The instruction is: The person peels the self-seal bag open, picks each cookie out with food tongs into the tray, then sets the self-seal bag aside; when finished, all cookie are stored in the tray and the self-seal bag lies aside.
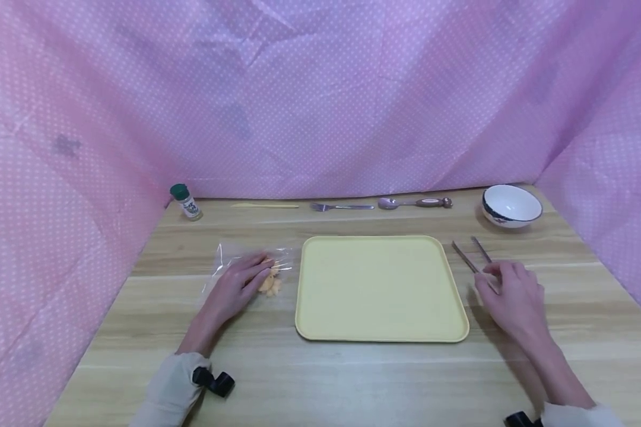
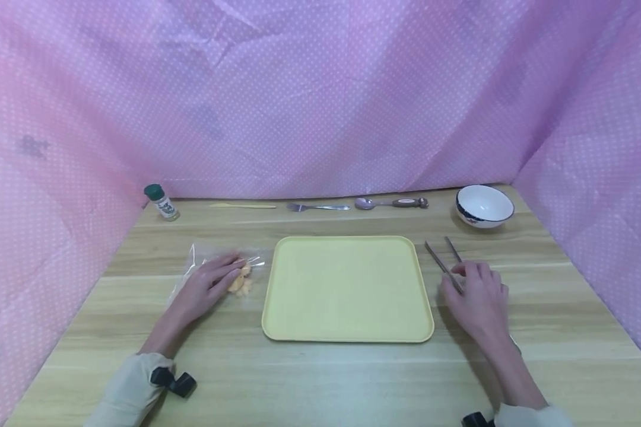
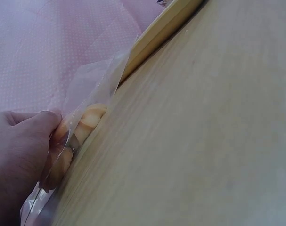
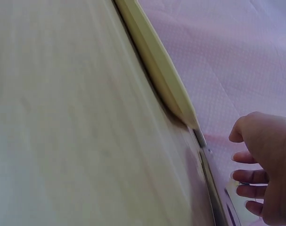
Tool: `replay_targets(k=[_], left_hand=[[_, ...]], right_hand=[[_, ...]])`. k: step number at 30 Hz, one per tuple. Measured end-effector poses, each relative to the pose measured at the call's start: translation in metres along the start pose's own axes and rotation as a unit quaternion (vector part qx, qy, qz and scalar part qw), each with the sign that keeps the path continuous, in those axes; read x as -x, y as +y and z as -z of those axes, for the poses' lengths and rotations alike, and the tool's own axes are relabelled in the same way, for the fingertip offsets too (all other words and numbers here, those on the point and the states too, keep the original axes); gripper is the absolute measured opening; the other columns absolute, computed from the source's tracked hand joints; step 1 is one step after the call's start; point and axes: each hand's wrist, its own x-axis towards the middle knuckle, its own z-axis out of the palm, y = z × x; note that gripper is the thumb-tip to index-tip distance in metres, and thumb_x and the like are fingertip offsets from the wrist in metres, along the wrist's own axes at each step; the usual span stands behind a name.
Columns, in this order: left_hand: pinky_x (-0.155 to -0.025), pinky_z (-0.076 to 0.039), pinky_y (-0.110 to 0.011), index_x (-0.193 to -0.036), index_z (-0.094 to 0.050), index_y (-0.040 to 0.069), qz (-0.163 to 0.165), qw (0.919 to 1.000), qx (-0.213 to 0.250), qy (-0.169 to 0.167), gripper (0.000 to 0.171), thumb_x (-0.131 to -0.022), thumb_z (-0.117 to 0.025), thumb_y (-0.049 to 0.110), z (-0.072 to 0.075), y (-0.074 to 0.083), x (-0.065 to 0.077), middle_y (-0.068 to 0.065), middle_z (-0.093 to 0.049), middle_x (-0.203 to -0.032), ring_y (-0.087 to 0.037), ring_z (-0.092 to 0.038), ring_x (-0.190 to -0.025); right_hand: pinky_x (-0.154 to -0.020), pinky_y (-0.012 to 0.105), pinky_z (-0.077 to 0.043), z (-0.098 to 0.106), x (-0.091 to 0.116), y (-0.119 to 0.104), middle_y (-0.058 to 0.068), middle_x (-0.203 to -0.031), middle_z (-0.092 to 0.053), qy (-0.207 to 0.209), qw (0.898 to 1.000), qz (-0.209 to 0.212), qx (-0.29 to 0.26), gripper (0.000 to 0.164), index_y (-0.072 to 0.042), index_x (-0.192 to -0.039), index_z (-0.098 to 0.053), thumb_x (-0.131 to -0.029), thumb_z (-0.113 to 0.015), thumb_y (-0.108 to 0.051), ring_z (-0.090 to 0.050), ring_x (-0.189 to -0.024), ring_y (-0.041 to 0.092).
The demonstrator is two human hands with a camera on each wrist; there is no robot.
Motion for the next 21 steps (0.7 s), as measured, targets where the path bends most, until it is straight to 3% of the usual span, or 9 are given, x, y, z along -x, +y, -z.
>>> replay_targets(k=[8,17,21], left_hand=[[-0.114,-0.037,-0.060,-0.134,-0.070,0.007,-0.009,0.9999,-0.002,0.008,0.032,-0.104,-0.063,0.017,0.001,0.001,0.001,-0.018,-0.058,-0.145,-0.040,-0.051,-0.137],[-0.116,-0.034,-0.061,-0.143,-0.063,0.008,0.035,0.9984,0.006,-0.043,0.045,-0.105,-0.064,0.032,0.003,0.003,0.001,-0.015,-0.050,-0.155,-0.039,-0.043,-0.144],[-0.116,-0.035,-0.061,-0.143,-0.063,0.008,0.032,0.9983,0.010,-0.048,0.046,-0.104,-0.066,0.032,0.004,0.003,0.001,-0.015,-0.049,-0.155,-0.039,-0.043,-0.144]], right_hand=[[-0.085,0.071,-0.031,0.012,0.007,0.017,0.035,-0.117,-0.056,-0.028,0.999,-0.029,0.023,0.040,0.011,-0.116,-0.061,-0.100,-0.063,-0.025,-0.044,-0.108,0.057],[-0.080,0.070,-0.034,0.020,0.015,0.033,0.036,-0.115,-0.055,-0.056,0.995,-0.054,0.054,0.045,0.010,-0.119,-0.056,-0.102,-0.062,-0.031,-0.044,-0.101,0.058],[-0.080,0.069,-0.035,0.021,0.018,0.036,0.038,-0.112,-0.055,-0.066,0.994,-0.062,0.060,0.050,0.011,-0.120,-0.056,-0.102,-0.062,-0.035,-0.045,-0.100,0.058]])
